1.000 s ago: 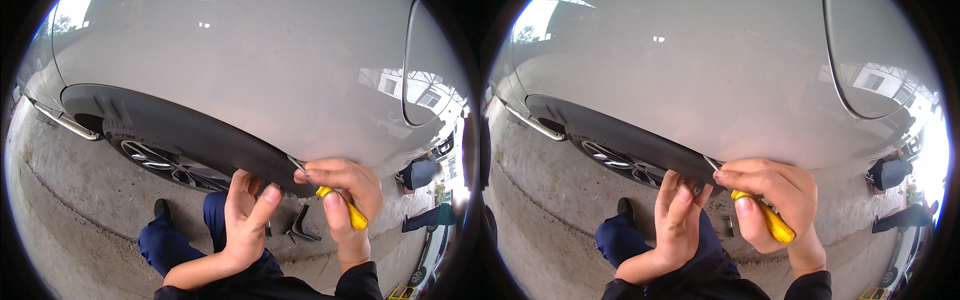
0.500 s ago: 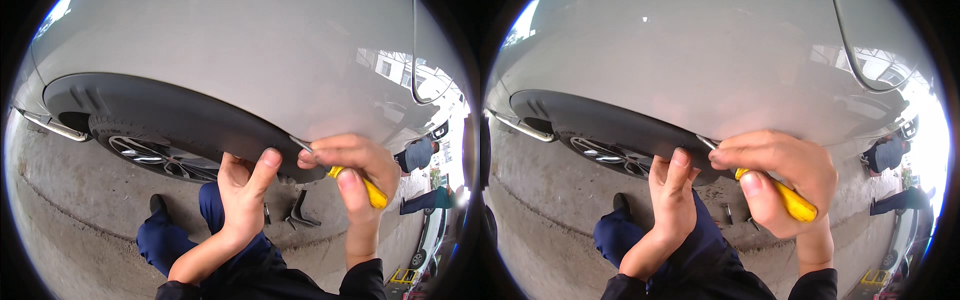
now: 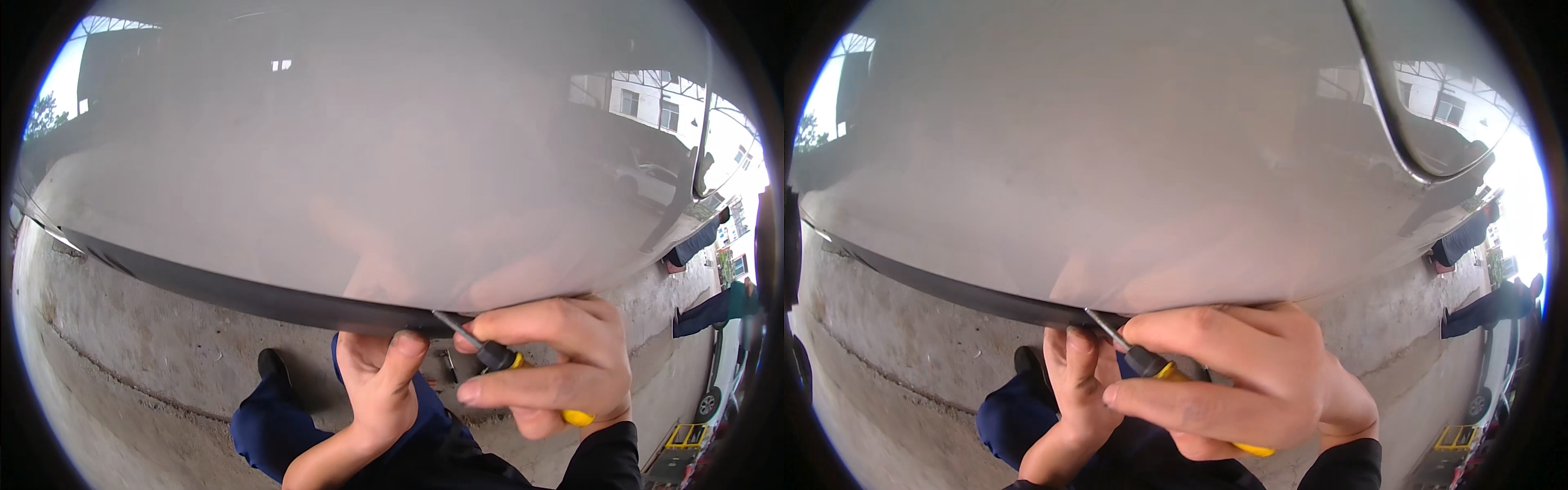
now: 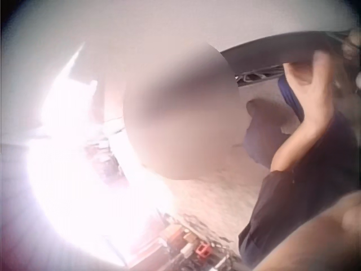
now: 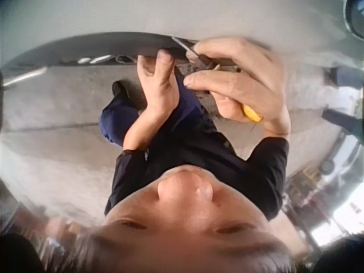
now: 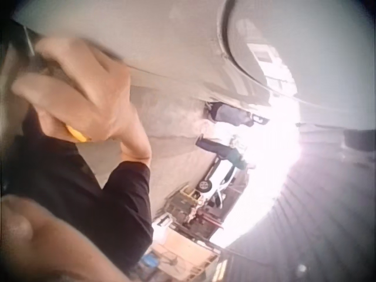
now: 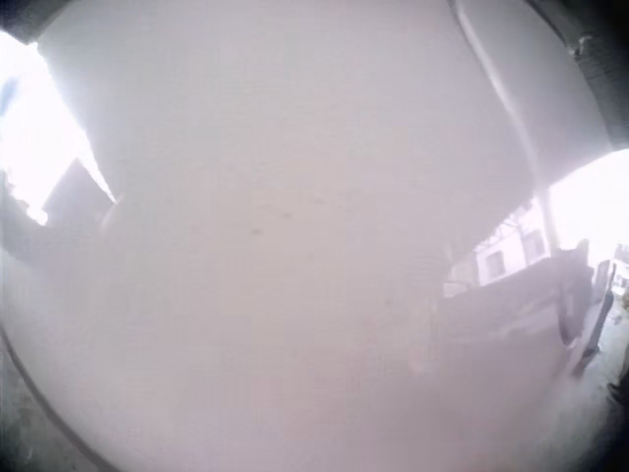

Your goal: The person uses a yellow-handled screwdriver to pry and align a black plastic wheel arch molding along the side of a white car. They repeatedly insert the tool into the seam and press the molding into place, working along the length of the wheel well.

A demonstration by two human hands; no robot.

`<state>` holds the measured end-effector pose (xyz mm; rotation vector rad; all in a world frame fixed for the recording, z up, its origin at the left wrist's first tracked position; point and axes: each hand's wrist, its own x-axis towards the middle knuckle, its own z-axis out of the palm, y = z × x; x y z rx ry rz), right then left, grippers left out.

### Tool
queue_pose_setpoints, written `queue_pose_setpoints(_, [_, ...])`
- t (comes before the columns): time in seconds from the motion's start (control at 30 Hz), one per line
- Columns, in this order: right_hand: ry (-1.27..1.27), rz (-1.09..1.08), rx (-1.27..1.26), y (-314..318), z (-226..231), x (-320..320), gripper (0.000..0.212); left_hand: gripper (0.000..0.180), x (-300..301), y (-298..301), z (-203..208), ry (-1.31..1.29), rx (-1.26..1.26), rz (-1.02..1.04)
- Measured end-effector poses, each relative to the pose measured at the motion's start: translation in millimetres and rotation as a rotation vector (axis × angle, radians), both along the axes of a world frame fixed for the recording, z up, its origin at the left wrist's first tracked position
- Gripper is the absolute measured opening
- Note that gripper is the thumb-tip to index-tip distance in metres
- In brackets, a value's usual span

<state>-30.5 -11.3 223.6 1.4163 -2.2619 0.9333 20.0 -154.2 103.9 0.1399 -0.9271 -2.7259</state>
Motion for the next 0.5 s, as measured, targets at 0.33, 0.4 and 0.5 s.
queue_pose_setpoints(0.33, [-0.040, 0.117, -0.072, 5, -11, -4, 0.032, 0.048, 2, -3, -8, 0.008, -0.034, -0.009])
queue_pose_setpoints(0.4, [-0.135, 0.086, -0.145, 6, -22, 3, 0.031, 0.048, 2, -4, -7, -0.011, -0.015, -0.024])
queue_pose_setpoints(0.5, [-0.365, 0.027, -0.352, 7, -37, 13, 0.028, 0.048, 0, -2, -5, -0.020, -0.037, -0.032])
